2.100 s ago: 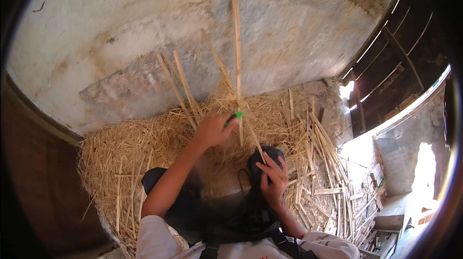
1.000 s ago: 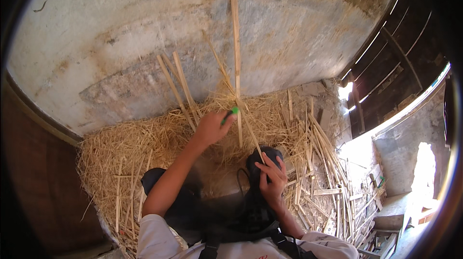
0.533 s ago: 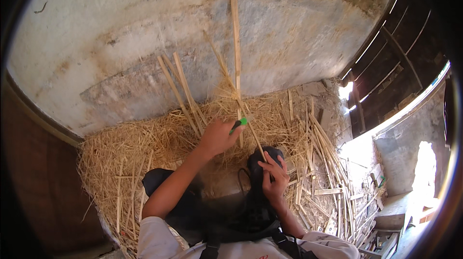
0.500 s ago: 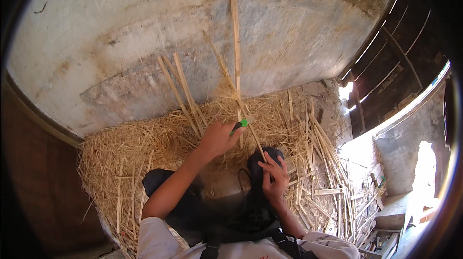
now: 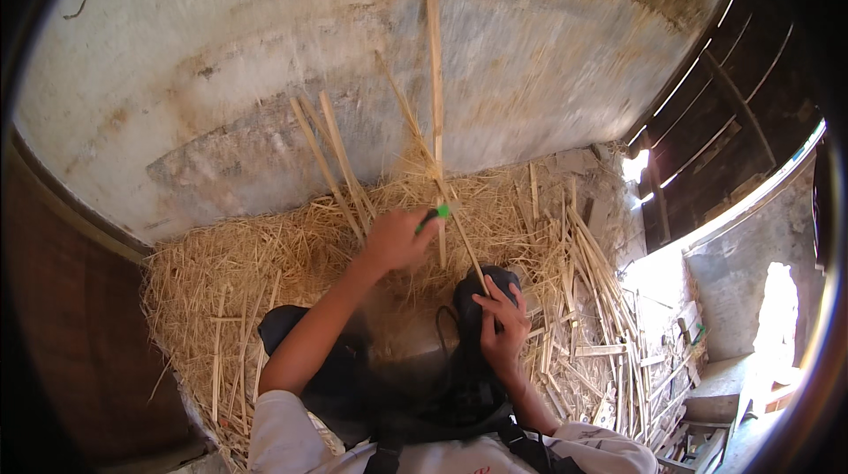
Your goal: The person shaves thin layers from a wooden strip using a green-handled tool while seated on a block.
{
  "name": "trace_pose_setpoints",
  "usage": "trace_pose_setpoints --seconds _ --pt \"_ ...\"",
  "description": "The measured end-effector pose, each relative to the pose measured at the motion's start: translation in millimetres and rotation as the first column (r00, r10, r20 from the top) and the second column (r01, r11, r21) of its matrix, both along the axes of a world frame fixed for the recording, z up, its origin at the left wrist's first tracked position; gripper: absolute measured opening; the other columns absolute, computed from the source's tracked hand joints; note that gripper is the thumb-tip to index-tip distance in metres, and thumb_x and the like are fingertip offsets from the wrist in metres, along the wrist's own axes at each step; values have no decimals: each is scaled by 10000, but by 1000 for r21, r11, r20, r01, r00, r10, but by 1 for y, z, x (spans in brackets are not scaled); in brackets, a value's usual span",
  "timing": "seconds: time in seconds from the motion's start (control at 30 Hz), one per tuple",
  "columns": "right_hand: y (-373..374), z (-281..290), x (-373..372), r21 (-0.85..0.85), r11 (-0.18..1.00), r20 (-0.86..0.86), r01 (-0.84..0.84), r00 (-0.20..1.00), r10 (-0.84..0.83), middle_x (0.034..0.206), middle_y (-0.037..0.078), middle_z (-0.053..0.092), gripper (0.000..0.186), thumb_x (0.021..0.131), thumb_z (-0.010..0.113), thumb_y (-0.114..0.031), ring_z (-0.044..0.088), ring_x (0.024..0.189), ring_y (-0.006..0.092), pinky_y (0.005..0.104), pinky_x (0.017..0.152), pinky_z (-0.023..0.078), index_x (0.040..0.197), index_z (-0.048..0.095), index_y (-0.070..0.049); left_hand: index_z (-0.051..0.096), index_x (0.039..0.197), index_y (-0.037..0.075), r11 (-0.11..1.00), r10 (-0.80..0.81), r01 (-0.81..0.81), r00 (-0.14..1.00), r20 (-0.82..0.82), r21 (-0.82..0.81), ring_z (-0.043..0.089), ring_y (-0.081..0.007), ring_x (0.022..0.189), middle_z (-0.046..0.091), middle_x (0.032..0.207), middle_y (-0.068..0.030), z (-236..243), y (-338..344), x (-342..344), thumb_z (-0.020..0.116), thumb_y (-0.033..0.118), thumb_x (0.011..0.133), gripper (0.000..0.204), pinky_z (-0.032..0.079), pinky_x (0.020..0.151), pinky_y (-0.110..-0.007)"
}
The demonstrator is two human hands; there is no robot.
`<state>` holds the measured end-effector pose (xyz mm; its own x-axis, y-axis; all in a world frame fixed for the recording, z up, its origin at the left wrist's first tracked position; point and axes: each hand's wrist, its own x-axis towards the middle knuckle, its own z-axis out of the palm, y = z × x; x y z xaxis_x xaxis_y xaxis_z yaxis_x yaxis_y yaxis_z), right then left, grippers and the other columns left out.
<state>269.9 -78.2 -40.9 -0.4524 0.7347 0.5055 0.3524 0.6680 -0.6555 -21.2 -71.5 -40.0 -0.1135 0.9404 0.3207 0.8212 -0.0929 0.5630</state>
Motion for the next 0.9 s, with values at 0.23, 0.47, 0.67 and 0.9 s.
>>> trace_pose_setpoints --seconds 0.23,0.47,0.67,0.9 --pt "3 -9 1 61 998 -19 10 1000 -9 1296 155 791 298 886 675 72 765 1198 267 500 1193 432 1055 847 -102 746 1033 2 1000 10 -8 998 58 -30 571 -320 488 560 569 -138 7 -6 12 524 533 1131 583 465 528 -470" --pt "2 -9 0 61 998 -3 -3 1000 3 1293 161 791 312 866 677 77 751 1234 259 494 1185 439 1050 848 -108 742 991 10 995 95 -95 993 77 -3 547 -311 481 528 552 -124 9 12 -15 527 522 1134 573 454 530 -475" --pt "3 -8 1 86 996 -3 12 1000 -12 1297 160 790 287 870 693 70 753 1230 262 501 1186 439 1036 847 -107 717 879 27 997 -22 25 999 36 -70 519 -310 460 520 541 -119 9 -4 6 527 510 1137 580 439 521 -464" --pt "1 -7 -2 42 999 -45 -15 999 17 1298 196 782 286 878 673 89 755 1226 305 531 1205 423 1031 850 -76 741 992 -5 994 67 -67 998 -5 -85 615 -340 536 594 597 -154 12 11 -22 531 521 1126 583 496 560 -499"
